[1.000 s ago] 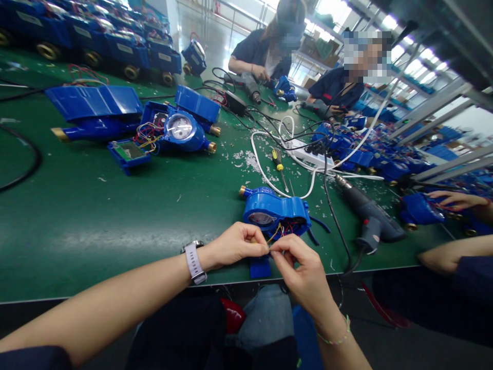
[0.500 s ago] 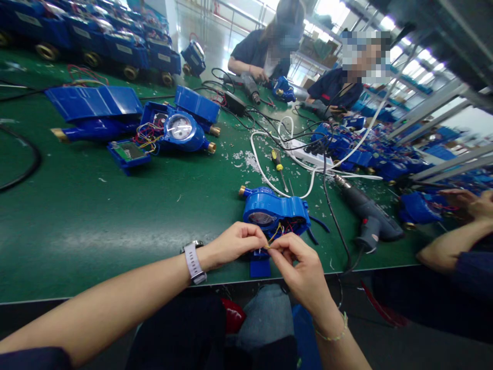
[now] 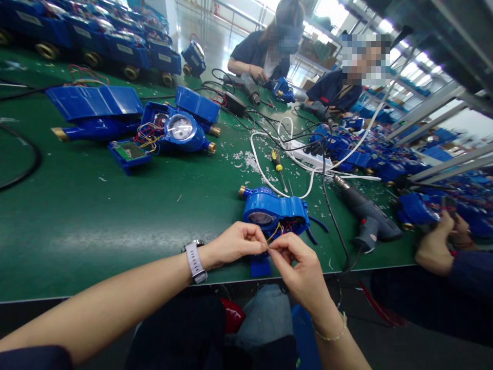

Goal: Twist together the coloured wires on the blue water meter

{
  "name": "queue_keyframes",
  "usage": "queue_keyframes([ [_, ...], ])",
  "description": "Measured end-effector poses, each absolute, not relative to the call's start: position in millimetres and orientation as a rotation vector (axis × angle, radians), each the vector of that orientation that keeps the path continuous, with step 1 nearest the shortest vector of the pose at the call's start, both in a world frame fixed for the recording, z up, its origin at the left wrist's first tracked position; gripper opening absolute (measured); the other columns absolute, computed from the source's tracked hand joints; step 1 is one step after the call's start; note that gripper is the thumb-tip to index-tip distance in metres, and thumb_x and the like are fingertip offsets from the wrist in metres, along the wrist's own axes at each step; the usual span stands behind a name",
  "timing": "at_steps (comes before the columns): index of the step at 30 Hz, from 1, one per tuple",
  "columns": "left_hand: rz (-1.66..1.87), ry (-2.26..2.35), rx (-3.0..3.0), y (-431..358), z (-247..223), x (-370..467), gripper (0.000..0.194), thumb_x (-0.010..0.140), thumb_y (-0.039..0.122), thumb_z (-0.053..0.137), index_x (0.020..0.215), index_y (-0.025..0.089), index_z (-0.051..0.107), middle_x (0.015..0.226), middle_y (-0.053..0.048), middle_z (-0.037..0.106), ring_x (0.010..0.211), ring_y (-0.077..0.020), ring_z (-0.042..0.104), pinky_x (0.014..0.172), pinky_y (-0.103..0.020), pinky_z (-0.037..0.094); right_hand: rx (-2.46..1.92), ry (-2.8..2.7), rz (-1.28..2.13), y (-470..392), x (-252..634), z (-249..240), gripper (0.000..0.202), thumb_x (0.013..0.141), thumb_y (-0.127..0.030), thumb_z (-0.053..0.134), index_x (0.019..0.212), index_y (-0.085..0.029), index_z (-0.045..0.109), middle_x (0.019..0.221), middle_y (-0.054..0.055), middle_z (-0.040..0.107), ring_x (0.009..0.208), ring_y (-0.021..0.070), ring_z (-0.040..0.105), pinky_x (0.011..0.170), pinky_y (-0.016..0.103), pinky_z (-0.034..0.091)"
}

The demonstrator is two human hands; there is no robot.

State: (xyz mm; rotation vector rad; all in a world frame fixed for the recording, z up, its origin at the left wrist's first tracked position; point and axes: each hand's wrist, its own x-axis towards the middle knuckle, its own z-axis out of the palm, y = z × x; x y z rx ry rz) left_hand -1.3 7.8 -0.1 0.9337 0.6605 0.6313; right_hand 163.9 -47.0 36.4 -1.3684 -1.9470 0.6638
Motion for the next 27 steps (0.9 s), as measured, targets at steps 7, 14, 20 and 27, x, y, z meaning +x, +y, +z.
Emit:
queue_keyframes([
  [7,0.64,0.638,0.966,8.5,-3.9,-1.1,0.026,0.061,0.03,0.071,0.067,0.01,0.057,0.06,0.002,0.052,0.056,-0.0071,0.041,0.057,-0.021,0.03,-1.37,-1.956,0.662,-46.8,163.1,36.8,0.01,0.09,-0.012,0.055,0.082,-0.017,0.058,0.079,-0.001,0.054,0.061,0.0095,0.044,0.055,0.024,0.034],
  [14,0.641,0.599,0.989,9.3,-4.6,-2.4,0.031,0.065,0.036,0.071,0.071,0.008,0.058,0.063,0.001,0.051,0.058,-0.0077,0.04,0.058,-0.022,0.028,-1.383,-1.941,0.666,-45.8,164.7,35.7,0.009,0.089,-0.012,0.055,0.083,-0.018,0.058,0.08,-0.001,0.054,0.062,0.0095,0.046,0.055,0.024,0.035],
  [20,0.631,0.619,0.975,9.5,-3.8,-1.5,0.028,0.063,0.033,0.07,0.071,0.009,0.058,0.057,0.004,0.047,0.054,-0.0068,0.037,0.056,-0.022,0.027,-1.387,-1.946,0.662,-45.0,163.8,35.9,0.011,0.09,-0.013,0.055,0.081,-0.017,0.058,0.078,0.0,0.053,0.062,0.0101,0.046,0.055,0.025,0.035],
  [27,0.628,0.641,0.949,9.1,-2.7,-1.1,0.024,0.061,0.03,0.069,0.069,0.01,0.058,0.057,0.004,0.049,0.054,-0.0063,0.038,0.055,-0.021,0.027,-1.386,-1.946,0.663,-46.0,164.3,36.3,0.011,0.09,-0.013,0.055,0.081,-0.017,0.058,0.078,0.0,0.054,0.061,0.0099,0.046,0.055,0.025,0.034],
])
